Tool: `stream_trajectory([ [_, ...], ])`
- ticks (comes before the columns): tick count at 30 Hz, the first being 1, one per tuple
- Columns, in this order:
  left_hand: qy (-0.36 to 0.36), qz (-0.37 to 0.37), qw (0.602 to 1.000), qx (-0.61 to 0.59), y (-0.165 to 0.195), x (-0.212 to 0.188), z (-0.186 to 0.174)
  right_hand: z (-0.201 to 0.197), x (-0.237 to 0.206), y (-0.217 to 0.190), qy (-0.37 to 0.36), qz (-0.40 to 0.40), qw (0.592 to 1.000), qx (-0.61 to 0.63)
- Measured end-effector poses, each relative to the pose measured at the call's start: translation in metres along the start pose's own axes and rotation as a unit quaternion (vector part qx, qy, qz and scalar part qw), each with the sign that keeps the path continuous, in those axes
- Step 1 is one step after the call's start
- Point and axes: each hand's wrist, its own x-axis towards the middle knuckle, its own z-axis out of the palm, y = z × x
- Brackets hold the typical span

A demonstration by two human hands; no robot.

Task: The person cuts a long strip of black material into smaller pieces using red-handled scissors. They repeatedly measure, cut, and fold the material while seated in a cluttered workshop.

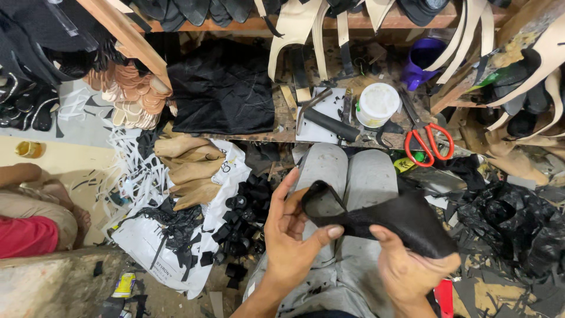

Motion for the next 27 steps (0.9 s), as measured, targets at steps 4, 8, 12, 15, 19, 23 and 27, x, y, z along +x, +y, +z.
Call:
stream_trajectory([
  [4, -0.053, -0.011, 0.998, -0.037, 0.0, -0.004, -0.011, 0.007, 0.009, 0.004, 0.01, 0.052, 0.995, 0.086],
  [8, -0.099, -0.033, 0.983, -0.149, -0.012, 0.0, -0.02, 0.024, 0.016, 0.011, -0.004, 0.164, 0.977, 0.134],
  [12, -0.093, -0.067, 0.976, -0.187, -0.025, 0.008, -0.024, 0.041, 0.017, 0.01, -0.008, 0.238, 0.955, 0.174],
  [15, -0.099, -0.063, 0.97, -0.214, -0.027, 0.009, -0.021, 0.047, 0.021, 0.002, -0.022, 0.243, 0.959, 0.144],
  [19, -0.107, -0.041, 0.979, -0.171, -0.016, 0.018, -0.013, 0.046, 0.025, -0.008, -0.039, 0.166, 0.985, 0.039],
  [23, -0.124, -0.017, 0.981, -0.145, -0.004, 0.012, -0.001, 0.043, 0.008, -0.006, -0.012, 0.047, 0.993, -0.112],
  [27, -0.07, 0.064, 0.995, 0.013, -0.003, 0.002, 0.006, 0.036, -0.013, 0.01, 0.024, 0.074, 0.997, -0.025],
])
